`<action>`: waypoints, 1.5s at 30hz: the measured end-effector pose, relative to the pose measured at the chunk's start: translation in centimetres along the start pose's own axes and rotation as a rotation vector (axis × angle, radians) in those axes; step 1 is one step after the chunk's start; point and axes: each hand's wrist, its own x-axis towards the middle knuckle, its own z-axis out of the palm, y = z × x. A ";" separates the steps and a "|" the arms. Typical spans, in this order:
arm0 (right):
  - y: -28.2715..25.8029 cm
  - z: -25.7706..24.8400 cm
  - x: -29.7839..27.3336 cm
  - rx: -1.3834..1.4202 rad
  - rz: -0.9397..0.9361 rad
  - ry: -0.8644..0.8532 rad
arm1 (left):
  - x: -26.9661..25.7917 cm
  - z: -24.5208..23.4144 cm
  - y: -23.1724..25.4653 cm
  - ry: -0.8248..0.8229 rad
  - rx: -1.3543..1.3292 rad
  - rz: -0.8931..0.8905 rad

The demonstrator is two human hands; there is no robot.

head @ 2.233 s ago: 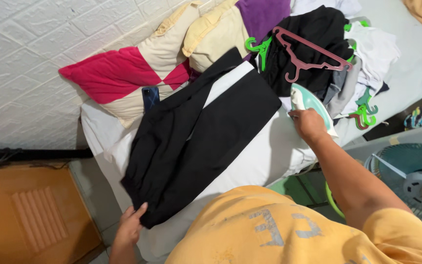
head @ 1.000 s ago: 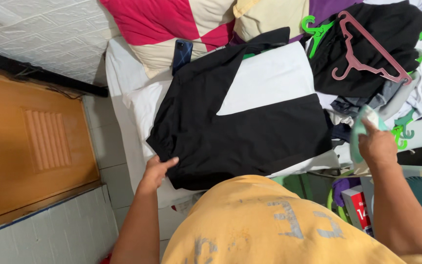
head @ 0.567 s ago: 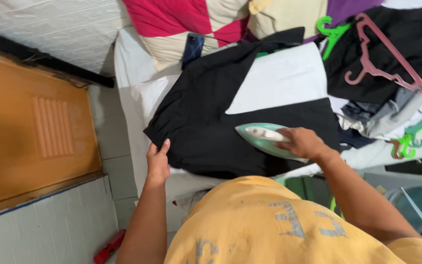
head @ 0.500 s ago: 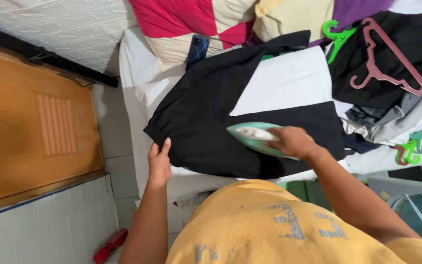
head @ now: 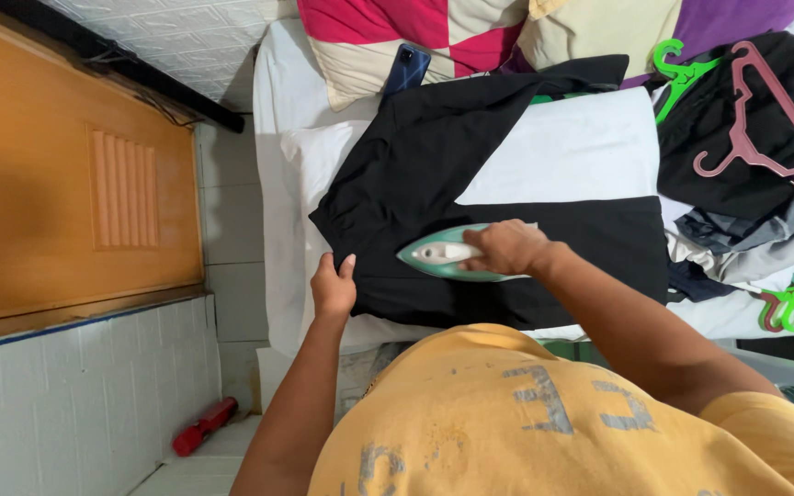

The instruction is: The person removes a black pair of pants from a hanger and lays them on a bed. They then use a steam iron to press the pants, smoothing out wrinkles on both legs and the waist area.

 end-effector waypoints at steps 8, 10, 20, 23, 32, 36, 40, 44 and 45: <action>-4.5 5.6 4.1 0.101 -0.099 0.298 | 1.5 0.9 -2.1 -0.119 0.016 -0.089; -2.1 5.7 3.8 0.057 0.090 0.261 | 1.9 1.3 -2.6 -0.127 -0.094 -0.091; 14.3 5.3 -8.5 0.107 0.525 0.205 | 0.6 -0.4 -0.4 -0.268 -0.254 -0.130; 11.7 3.5 -6.7 0.142 0.319 0.092 | 0.4 -0.5 -0.8 -0.257 -0.311 -0.051; -6.0 3.7 1.4 0.027 -0.058 0.031 | 0.4 -0.6 -1.6 -0.199 -0.297 -0.118; -5.4 5.4 0.9 0.108 0.018 0.126 | 1.8 1.3 -2.0 -0.175 -0.377 -0.050; 2.5 5.7 -2.3 0.086 0.294 0.266 | 3.6 1.8 -0.1 -0.118 -0.421 0.006; 12.8 6.0 -10.4 0.216 0.631 0.411 | 6.8 -0.4 1.4 -0.125 -0.458 0.111; 14.5 6.3 -12.3 0.182 0.693 0.445 | 7.8 -1.2 1.5 -0.124 -0.451 0.094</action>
